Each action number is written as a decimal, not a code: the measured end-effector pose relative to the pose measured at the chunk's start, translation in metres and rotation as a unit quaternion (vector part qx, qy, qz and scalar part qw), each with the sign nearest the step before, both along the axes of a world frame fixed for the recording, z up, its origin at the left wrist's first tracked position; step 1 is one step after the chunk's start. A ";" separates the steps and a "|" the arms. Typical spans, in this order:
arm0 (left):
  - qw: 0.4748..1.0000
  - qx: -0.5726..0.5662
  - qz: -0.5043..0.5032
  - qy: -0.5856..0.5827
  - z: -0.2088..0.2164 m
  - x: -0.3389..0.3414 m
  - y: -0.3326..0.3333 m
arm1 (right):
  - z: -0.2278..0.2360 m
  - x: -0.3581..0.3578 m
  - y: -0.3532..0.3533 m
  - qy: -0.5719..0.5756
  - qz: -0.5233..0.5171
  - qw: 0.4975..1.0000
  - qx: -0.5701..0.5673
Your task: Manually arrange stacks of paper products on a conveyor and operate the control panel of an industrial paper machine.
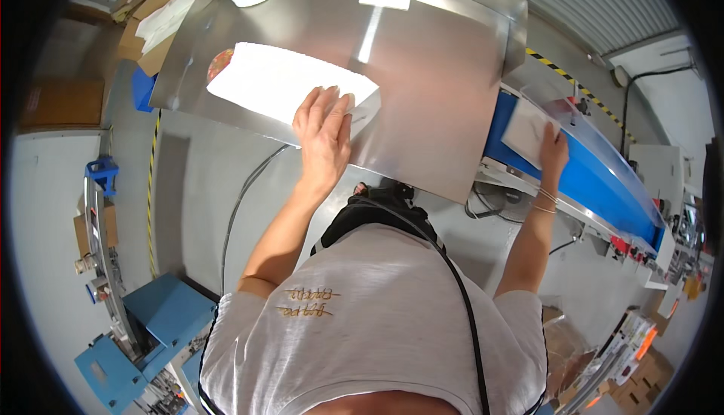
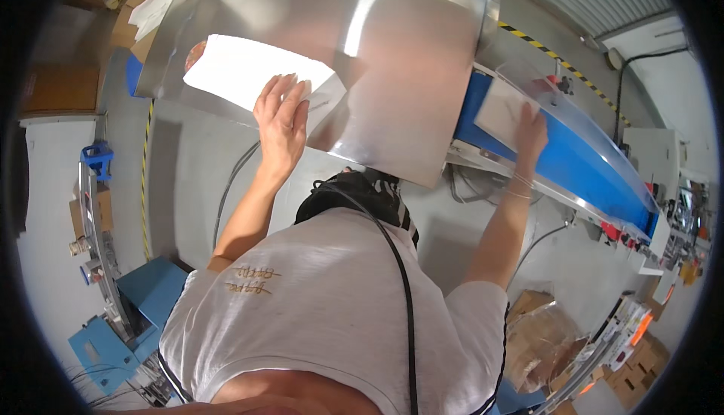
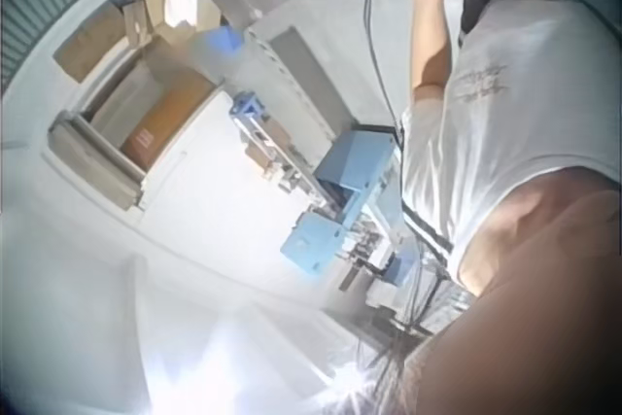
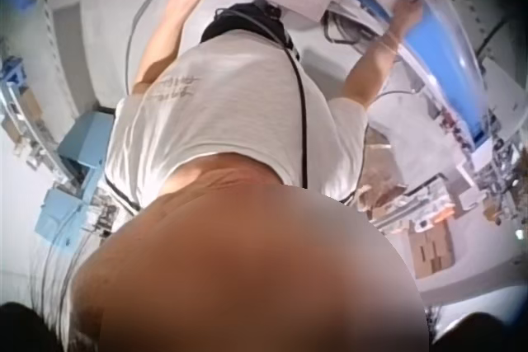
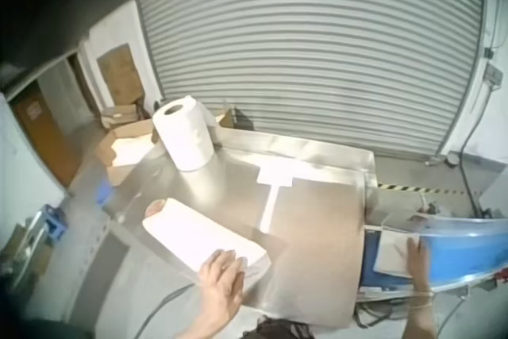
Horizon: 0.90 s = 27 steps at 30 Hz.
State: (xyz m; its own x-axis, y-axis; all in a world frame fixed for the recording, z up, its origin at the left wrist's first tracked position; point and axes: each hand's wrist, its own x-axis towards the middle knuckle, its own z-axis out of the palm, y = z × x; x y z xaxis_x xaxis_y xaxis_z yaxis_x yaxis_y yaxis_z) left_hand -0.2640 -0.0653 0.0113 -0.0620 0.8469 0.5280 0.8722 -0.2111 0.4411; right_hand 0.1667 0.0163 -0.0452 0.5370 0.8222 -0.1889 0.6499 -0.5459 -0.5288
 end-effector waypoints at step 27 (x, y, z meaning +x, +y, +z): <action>1.000 0.012 0.015 -0.013 -0.001 -0.019 0.007 | -0.018 -0.002 -0.007 -0.148 0.081 0.986 0.003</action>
State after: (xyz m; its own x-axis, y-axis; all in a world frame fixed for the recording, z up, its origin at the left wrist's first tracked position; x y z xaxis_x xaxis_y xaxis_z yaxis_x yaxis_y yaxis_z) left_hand -0.2835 -0.0582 0.0098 -0.1020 0.8318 0.5456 0.8663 -0.1954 0.4598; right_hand 0.1649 0.0095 -0.0628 0.4292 0.9024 -0.0384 0.8550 -0.4197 -0.3048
